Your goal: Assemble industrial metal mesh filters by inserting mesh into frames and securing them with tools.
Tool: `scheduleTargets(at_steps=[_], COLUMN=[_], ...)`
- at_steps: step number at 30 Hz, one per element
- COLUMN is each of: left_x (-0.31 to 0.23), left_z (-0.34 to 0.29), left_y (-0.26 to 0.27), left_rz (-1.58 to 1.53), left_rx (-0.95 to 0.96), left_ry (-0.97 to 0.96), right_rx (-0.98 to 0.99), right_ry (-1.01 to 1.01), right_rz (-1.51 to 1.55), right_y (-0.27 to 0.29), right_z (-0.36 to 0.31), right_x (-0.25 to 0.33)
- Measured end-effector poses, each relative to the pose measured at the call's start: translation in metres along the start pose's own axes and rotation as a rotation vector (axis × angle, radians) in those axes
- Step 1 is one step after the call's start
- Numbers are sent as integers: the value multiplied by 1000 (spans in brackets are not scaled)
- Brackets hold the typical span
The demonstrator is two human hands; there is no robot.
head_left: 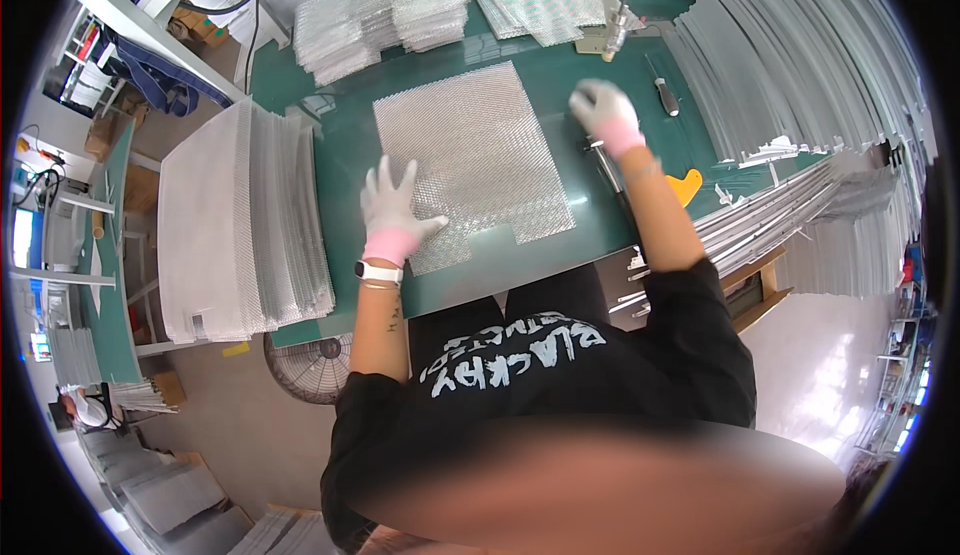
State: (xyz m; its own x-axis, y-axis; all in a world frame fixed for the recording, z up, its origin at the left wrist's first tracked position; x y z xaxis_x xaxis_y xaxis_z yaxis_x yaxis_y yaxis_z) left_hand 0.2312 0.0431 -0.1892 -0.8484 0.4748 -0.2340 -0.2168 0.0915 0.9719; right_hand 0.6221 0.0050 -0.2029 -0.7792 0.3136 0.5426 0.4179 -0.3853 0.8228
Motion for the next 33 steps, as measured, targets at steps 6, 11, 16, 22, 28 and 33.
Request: scheduleTargets(at_steps=[6, 11, 16, 22, 28, 33], left_x=[-16, -42, -26, -43, -50, -44], left_z=[-34, -108, -181, -177, -186, -198], left_y=[-2, 12, -61, -115, -140, -153], left_rz=[16, 8, -1095, -2042, -2064, -2010], left_rx=[227, -186, 621, 345, 145, 107], left_ry=[-206, -308, -82, 647, 557, 563], right_rx=[-54, -200, -68, 203, 691, 734], right_ry=[-596, -637, -302, -122, -215, -674], right_rz=[-254, -156, 50, 786, 898, 1624], right_y=[-8, -20, 2, 39, -49, -116], right_z=[122, 131, 93, -128, -324, -353], right_x=[-57, -65, -78, 59, 71, 52])
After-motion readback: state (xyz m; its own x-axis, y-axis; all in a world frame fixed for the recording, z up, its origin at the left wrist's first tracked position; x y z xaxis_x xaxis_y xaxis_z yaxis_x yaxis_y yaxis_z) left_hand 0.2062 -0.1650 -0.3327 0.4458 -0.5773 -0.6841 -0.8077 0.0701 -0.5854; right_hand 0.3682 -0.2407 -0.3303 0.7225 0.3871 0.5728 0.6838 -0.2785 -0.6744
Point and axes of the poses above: each hand's wrist, its own z-axis towards the middle knuckle, its own y-axis out of the back of the hand, x = y × z, the point moved 2 cm from there along z, towards the middle knuckle, and after that the axes turned 5 degrees about -y, right-handed, at the moved point
